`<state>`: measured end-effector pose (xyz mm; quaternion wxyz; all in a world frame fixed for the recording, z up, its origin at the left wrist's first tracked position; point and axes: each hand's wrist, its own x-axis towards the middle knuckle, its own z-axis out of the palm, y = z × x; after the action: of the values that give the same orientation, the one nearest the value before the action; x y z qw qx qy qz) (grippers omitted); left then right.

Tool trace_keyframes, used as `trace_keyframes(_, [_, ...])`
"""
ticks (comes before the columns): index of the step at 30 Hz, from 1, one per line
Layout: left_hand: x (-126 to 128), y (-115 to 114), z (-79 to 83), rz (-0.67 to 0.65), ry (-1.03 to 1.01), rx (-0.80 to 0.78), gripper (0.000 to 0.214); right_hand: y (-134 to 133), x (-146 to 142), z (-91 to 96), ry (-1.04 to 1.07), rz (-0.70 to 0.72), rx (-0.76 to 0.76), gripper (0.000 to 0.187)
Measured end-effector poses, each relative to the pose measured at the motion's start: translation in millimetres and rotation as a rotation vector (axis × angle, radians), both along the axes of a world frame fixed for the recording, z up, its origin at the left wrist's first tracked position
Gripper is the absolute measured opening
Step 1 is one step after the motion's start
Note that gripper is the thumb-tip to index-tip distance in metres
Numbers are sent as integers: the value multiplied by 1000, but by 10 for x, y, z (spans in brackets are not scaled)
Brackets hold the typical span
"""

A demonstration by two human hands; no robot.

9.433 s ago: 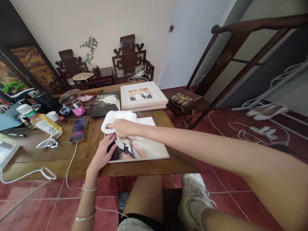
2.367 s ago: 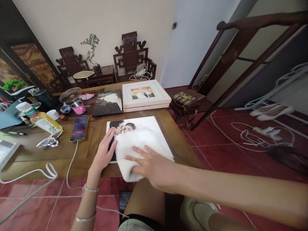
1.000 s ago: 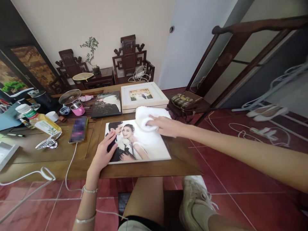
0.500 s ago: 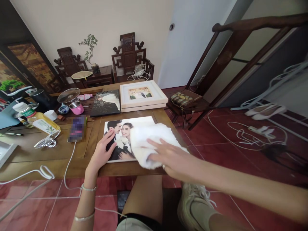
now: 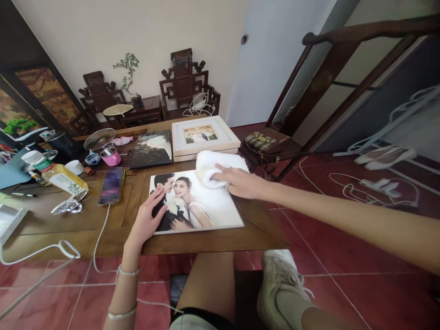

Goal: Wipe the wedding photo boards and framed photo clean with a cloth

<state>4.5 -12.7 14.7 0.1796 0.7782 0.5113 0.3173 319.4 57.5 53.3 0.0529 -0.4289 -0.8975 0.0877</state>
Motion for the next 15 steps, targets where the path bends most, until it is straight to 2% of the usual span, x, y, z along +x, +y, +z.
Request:
trace_keyframes(2, [3, 0, -2, 6, 2, 0, 43, -246, -23, -34, -2, -33, 18, 61])
trace_keyframes(4, [5, -1, -6, 10, 5, 3, 43, -510, -3, -111, 31, -8, 40, 59])
trace_keyframes(9, [-3, -4, -18, -1, 10, 11, 43, -1033, 162, -390, 145, 255, 190, 50])
trace_keyframes(12, [-14, -2, -12, -35, 23, 13, 44, -1143, 216, -472, 150, 419, 286, 41])
trace_keyframes(15, [-23, 2, 2, -56, 38, 13, 44, -1056, 183, -414, 102, 447, 280, 40])
